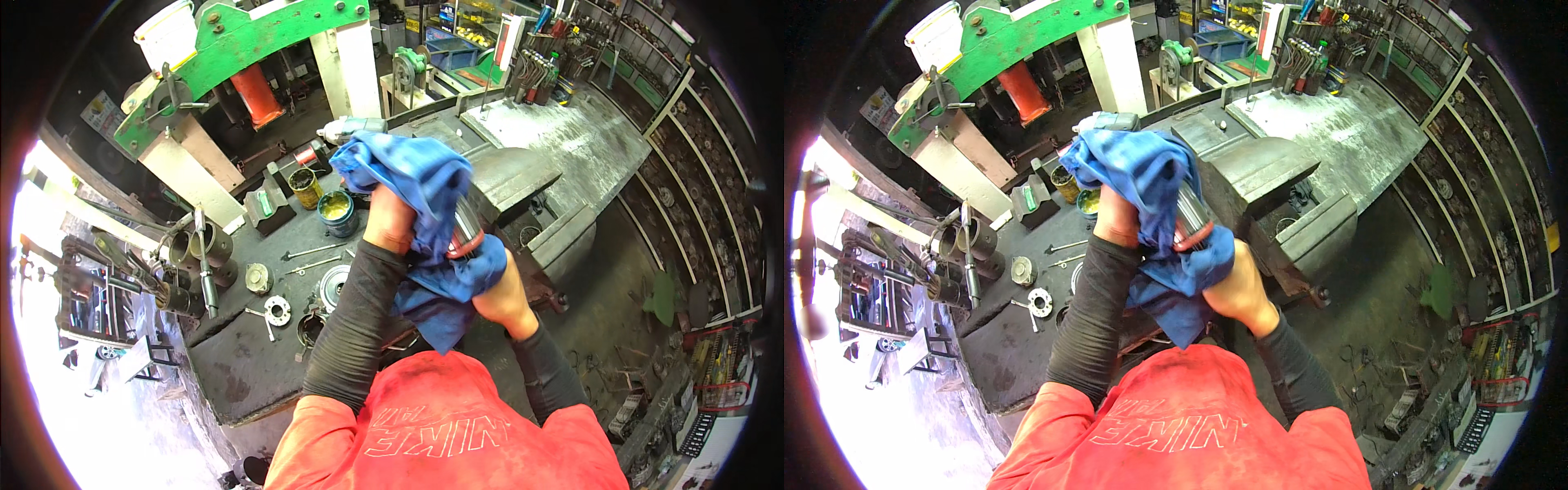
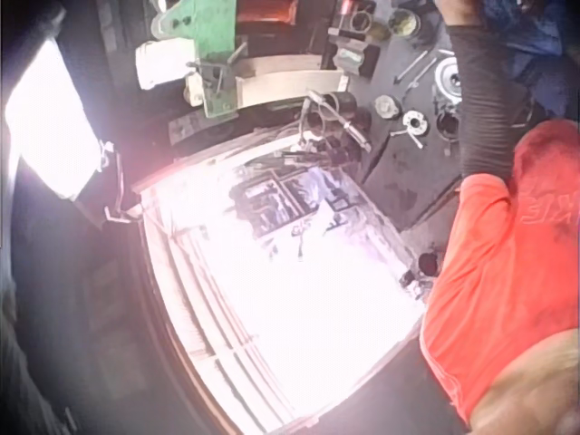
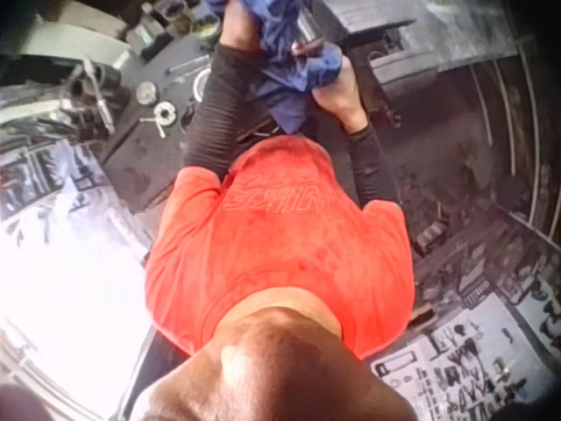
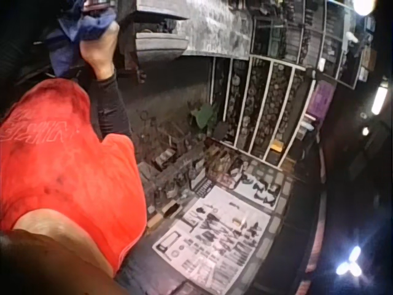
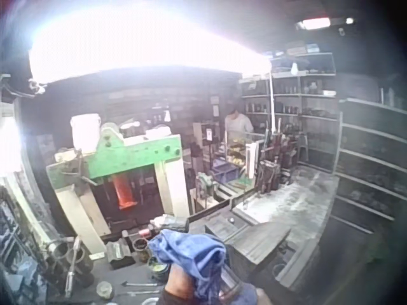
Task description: The person cleans a cylindrical motor component with a blue cloth, then inserts it into a motor housing. They attach a metal bracket and secure it with screws, then fit a cover onto the assembly. The person continues to tighten and adjust the assembled motor parts on the workbench.
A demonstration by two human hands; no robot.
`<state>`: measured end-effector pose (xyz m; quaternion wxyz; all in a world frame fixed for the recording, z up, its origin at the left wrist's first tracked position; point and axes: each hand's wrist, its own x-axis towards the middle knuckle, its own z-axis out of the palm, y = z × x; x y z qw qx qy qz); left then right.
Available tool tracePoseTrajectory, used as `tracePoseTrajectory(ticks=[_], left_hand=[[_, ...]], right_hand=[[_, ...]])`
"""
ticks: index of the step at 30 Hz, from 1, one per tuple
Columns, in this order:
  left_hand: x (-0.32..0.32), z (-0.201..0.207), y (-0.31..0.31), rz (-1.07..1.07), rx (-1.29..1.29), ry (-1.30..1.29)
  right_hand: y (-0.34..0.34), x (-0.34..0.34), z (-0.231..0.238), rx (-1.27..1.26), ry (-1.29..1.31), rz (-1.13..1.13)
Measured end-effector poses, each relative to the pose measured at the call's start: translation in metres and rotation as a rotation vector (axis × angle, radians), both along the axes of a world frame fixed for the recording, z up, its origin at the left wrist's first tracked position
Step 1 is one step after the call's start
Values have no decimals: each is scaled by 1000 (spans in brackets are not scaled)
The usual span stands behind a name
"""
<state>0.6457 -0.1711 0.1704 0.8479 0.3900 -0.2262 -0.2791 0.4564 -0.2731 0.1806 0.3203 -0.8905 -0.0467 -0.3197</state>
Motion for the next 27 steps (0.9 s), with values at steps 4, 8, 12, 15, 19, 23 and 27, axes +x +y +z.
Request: tracePoseTrajectory(ticks=[4,8,12,15,19,23,27], left_hand=[[0,7,7,195,-186,67],[-4,-1,8,110,-134,117],[-28,-14,-5,113,-157,284],[-56,-15,-11,131,-187,288],[-50,-14,-9,94,-55,310],[-9,-27,0,46,-145,443],[11,-41,1,33,-217,393]], right_hand=[[-6,-27,14,126,-164,-151],[9,-15,-7,58,-262,-177],[23,19,-35,228,-419,-365],[16,29,-50,1035,-275,-128],[14,6,-61,1764,13,44],[-1,-47,-20,124,548,-217],[-12,-66,47,124,363,-96]])
